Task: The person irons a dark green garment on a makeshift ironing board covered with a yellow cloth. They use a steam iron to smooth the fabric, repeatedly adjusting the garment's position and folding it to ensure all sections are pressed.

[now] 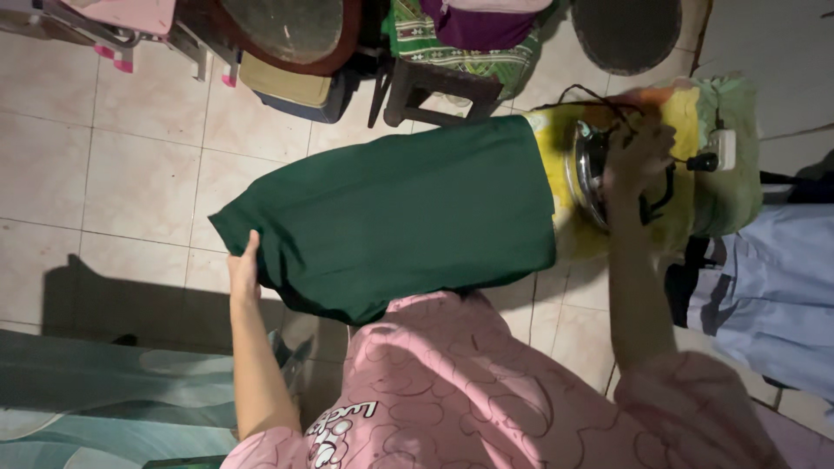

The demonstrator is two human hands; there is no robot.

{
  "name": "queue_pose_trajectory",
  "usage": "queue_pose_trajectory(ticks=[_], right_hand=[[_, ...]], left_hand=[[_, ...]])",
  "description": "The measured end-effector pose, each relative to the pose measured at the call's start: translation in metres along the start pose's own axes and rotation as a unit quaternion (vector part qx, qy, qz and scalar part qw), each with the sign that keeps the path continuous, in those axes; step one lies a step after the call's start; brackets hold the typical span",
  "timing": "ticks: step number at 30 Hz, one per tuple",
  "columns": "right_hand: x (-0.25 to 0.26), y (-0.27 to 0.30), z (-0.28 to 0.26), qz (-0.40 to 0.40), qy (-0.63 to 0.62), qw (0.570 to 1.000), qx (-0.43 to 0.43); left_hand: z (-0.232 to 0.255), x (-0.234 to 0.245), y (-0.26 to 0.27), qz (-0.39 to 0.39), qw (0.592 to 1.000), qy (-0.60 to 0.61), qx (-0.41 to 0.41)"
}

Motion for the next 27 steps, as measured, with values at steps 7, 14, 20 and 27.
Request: queue_pose_trajectory(ticks=[7,14,20,27], right_hand=[[-0.058,0.084,-0.102,-0.257,-0.280,0.922,-0.068],[-0.066,0.143,-0.078,-0.303,-0.414,0.795,-0.324],[0.027,0.137,-0.005,-0.284,-0.480,0.811,-0.176],[0.118,0.173,0.087,-0.217,-0.742,0.530,-0.348]], left_hand=[[-0.011,-0.008,0.038,-0.093,0.996,0.008,0.003],[-0.011,-0.012,0.143,-0.138,0.986,-0.020,0.096],[-0.039,0.014,0.183,-0.145,0.977,-0.023,0.153],[-0.058,0.061,0.215,-0.154,0.963,-0.063,0.214]])
Point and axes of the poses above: each hand's wrist, its own y-axis away from the middle knuckle, its own x-axis out of the back of the hand, z = x × y, the point moved 7 cm from there along -y, towards the middle knuckle, and after that the axes turned 12 degrees about -y, right-handed, at the moved point
